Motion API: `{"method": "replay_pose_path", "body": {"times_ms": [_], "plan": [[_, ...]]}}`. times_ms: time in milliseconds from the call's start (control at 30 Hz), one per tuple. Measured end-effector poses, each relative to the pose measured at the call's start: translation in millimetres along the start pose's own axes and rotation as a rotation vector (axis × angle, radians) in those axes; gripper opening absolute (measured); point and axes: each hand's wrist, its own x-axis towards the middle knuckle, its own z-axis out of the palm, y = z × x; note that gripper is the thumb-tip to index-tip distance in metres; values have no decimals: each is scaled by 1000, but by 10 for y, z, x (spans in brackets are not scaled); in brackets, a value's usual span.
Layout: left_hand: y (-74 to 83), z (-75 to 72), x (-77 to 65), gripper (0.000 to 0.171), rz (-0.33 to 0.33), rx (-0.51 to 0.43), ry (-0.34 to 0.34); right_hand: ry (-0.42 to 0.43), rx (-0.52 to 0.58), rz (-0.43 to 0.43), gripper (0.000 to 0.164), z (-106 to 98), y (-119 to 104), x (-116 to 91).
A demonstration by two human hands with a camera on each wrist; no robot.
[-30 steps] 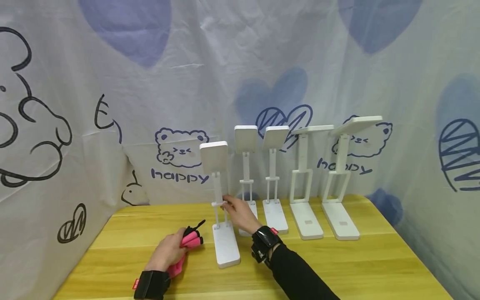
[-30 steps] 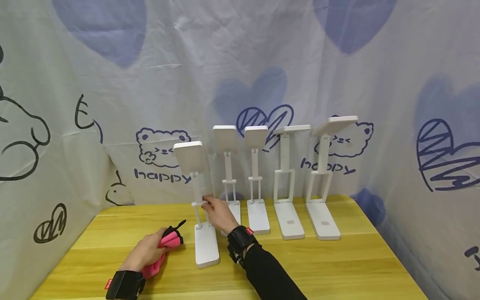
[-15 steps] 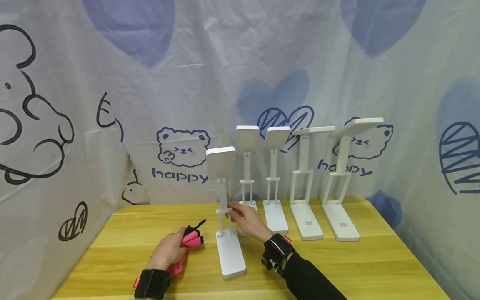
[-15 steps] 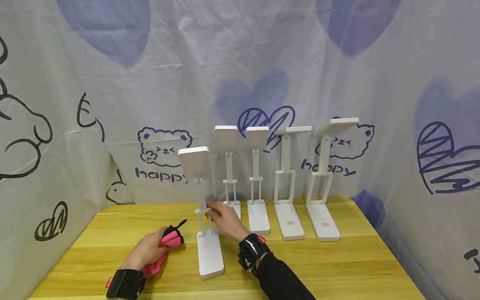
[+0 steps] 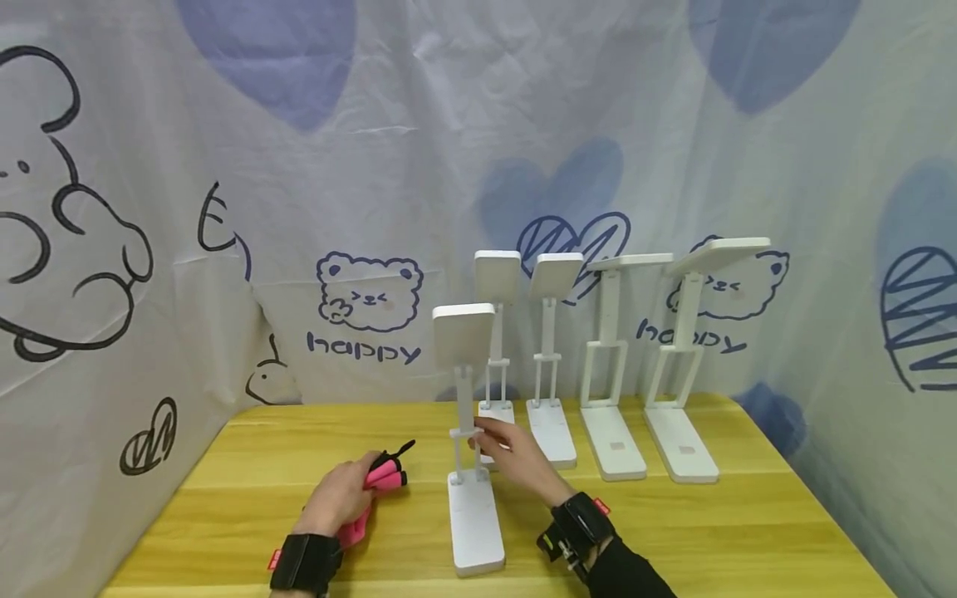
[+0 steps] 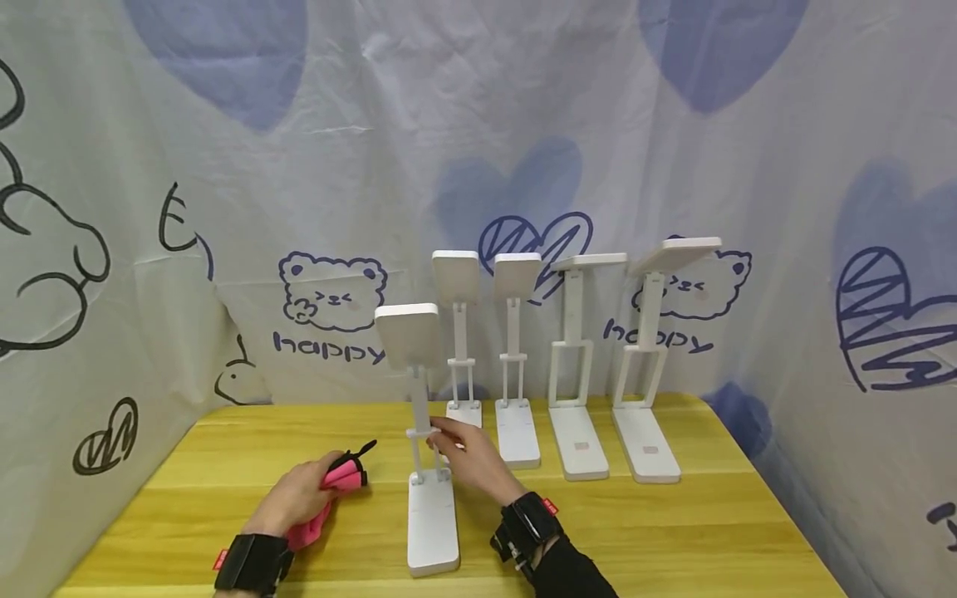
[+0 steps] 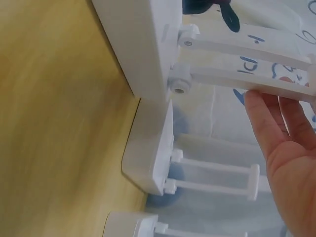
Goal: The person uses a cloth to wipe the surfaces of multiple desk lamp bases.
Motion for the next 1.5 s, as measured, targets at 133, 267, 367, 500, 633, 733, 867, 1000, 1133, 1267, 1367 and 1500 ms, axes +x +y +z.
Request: {"method": "replay_pose_path", "body": {"times_ms": [133, 267, 367, 500, 633, 733, 867, 1000, 1133, 1267, 1367, 1500], "plan": [[17, 2, 5, 54, 3, 0, -14, 31, -42, 7, 41, -55, 3, -95], [29, 1, 12, 53, 17, -2, -14, 68, -50, 11, 42, -101, 6, -173], [41, 5, 19, 51, 17, -12, -26, 79, -64, 8, 43, -133, 21, -206], [99, 15, 26, 45, 23, -49, -56, 65, -75, 14, 45, -194, 56, -226], [160, 36, 10, 48, 44, -75, -69, 66, -64, 36, 45, -243, 71, -251], [200, 53, 1, 50, 54, -67, -70, 70, -60, 60, 43, -274, -21, -287], [253, 65, -6, 47, 86, -54, -58, 65, -63, 72, 43, -306, -21, -305], [308, 73, -18, 40, 168, -44, -27, 56, -26, 57, 46, -321, 73, -299], [389, 83, -23, 41, 251, -49, 0, 43, 2, 44, 47, -334, 93, -301], [504, 100, -23, 51, 327, -45, 64, 56, 5, 37, 45, -355, 109, -294], [593, 116, -33, 58, 375, -21, 96, 68, 19, 50, 45, -367, 121, -289], [690, 131, -58, 59, 417, 35, 110, 59, 64, 69, 46, -366, 132, -284]]}}
